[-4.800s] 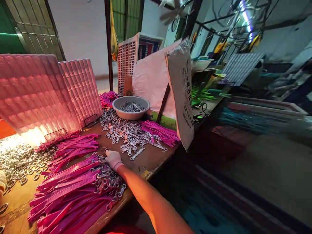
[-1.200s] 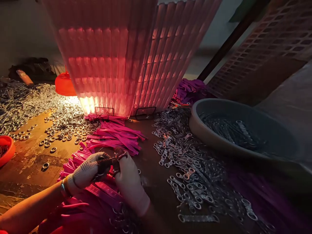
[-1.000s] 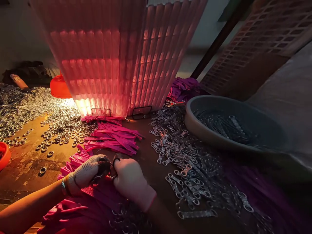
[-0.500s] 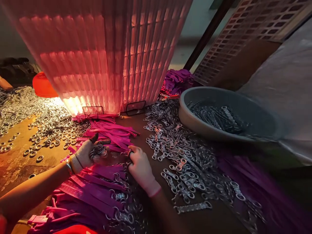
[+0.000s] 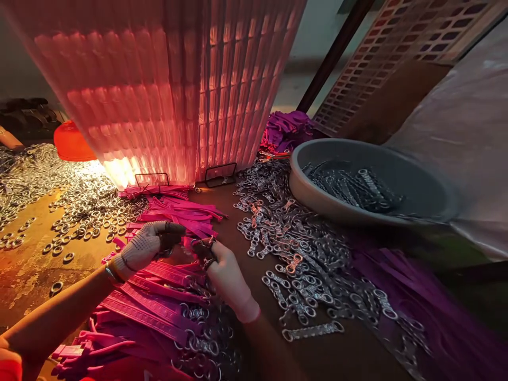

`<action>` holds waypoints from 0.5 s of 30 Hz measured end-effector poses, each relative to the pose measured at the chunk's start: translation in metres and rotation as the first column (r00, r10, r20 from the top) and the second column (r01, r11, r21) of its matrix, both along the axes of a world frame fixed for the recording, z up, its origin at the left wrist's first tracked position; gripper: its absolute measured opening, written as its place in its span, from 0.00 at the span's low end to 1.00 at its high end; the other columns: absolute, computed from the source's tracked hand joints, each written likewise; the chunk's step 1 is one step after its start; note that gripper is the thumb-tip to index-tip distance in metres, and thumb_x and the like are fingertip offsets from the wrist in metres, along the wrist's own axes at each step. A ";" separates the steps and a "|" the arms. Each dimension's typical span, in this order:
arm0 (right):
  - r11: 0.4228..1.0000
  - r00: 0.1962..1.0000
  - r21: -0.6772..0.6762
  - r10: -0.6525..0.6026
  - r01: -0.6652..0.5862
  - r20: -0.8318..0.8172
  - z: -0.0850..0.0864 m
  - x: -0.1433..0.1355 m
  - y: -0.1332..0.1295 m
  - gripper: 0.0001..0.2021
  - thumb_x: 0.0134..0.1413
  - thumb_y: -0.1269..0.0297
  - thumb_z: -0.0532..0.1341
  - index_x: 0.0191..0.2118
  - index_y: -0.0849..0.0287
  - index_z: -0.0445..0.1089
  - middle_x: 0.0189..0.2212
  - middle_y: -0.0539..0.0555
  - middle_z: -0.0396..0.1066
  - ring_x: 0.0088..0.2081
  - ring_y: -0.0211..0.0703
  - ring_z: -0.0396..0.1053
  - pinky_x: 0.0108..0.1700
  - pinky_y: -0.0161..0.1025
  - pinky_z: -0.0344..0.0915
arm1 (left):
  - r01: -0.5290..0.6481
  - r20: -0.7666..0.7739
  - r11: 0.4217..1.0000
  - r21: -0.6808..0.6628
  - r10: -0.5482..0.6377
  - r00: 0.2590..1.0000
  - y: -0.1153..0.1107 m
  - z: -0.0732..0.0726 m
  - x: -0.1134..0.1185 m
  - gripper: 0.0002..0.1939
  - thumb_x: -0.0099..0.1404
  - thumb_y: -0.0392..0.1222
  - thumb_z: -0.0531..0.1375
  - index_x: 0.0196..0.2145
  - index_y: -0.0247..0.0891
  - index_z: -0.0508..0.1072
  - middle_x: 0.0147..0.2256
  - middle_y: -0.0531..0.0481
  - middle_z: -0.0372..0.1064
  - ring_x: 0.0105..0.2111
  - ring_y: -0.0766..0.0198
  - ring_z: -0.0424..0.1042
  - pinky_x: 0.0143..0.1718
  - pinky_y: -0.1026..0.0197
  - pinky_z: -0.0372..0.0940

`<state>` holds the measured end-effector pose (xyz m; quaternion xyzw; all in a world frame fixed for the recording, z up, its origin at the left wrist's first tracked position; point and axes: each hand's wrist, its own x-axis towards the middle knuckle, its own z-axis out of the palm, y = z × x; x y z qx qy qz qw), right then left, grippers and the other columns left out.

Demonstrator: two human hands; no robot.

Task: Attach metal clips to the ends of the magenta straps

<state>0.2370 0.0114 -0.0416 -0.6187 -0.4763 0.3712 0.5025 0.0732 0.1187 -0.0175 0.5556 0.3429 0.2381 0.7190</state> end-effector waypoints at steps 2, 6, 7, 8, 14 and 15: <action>0.999 0.995 -0.046 -0.024 0.019 -0.096 0.011 -0.011 -0.010 0.12 0.52 0.57 0.58 0.31 0.61 0.72 0.22 0.48 0.66 0.26 0.38 0.60 0.28 0.34 0.59 | 0.169 -0.103 0.968 0.186 -0.152 0.983 -0.013 0.010 -0.005 0.18 0.58 0.42 0.66 0.46 0.33 0.78 0.23 0.52 0.70 0.19 0.71 0.64 0.21 0.68 0.59; 0.997 0.981 -0.079 -0.032 0.017 -0.192 0.017 -0.028 -0.028 0.11 0.53 0.59 0.57 0.32 0.61 0.72 0.22 0.49 0.67 0.25 0.38 0.60 0.27 0.34 0.60 | 0.240 -0.233 0.836 0.494 -0.138 0.963 -0.032 0.008 -0.017 0.09 0.60 0.39 0.63 0.38 0.36 0.81 0.29 0.48 0.73 0.27 0.66 0.68 0.28 0.67 0.62; 0.999 0.986 -0.032 -0.030 0.025 -0.163 0.017 -0.030 -0.032 0.11 0.53 0.60 0.57 0.35 0.61 0.73 0.26 0.51 0.70 0.28 0.40 0.64 0.30 0.36 0.63 | 0.214 -0.243 0.855 0.473 -0.107 0.964 -0.035 0.005 -0.021 0.09 0.61 0.40 0.62 0.37 0.36 0.80 0.28 0.48 0.72 0.26 0.67 0.68 0.26 0.67 0.61; 0.999 0.995 0.024 -0.023 0.025 -0.101 0.016 -0.032 -0.036 0.12 0.54 0.62 0.56 0.39 0.60 0.74 0.31 0.53 0.73 0.33 0.42 0.67 0.35 0.37 0.65 | 0.184 -0.246 0.898 0.400 -0.089 0.965 -0.037 0.001 -0.025 0.10 0.62 0.41 0.62 0.38 0.35 0.79 0.25 0.49 0.71 0.24 0.67 0.67 0.23 0.68 0.60; 0.992 0.855 -0.016 0.118 -0.128 0.506 0.011 -0.044 -0.048 0.17 0.48 0.78 0.53 0.41 0.57 0.73 0.38 0.56 0.74 0.40 0.45 0.69 0.43 0.38 0.63 | 0.011 -0.086 0.997 -0.071 -0.017 0.996 -0.052 -0.006 -0.044 0.16 0.59 0.52 0.65 0.31 0.36 0.69 0.15 0.59 0.56 0.13 0.73 0.52 0.13 0.70 0.47; 0.991 0.795 -0.043 0.124 -0.123 0.594 0.011 -0.047 -0.048 0.18 0.47 0.79 0.54 0.41 0.58 0.73 0.37 0.56 0.74 0.39 0.45 0.69 0.42 0.37 0.63 | 0.022 -0.083 0.997 -0.079 -0.028 0.996 -0.055 -0.004 -0.046 0.17 0.59 0.52 0.65 0.30 0.36 0.68 0.14 0.59 0.56 0.13 0.73 0.52 0.12 0.70 0.46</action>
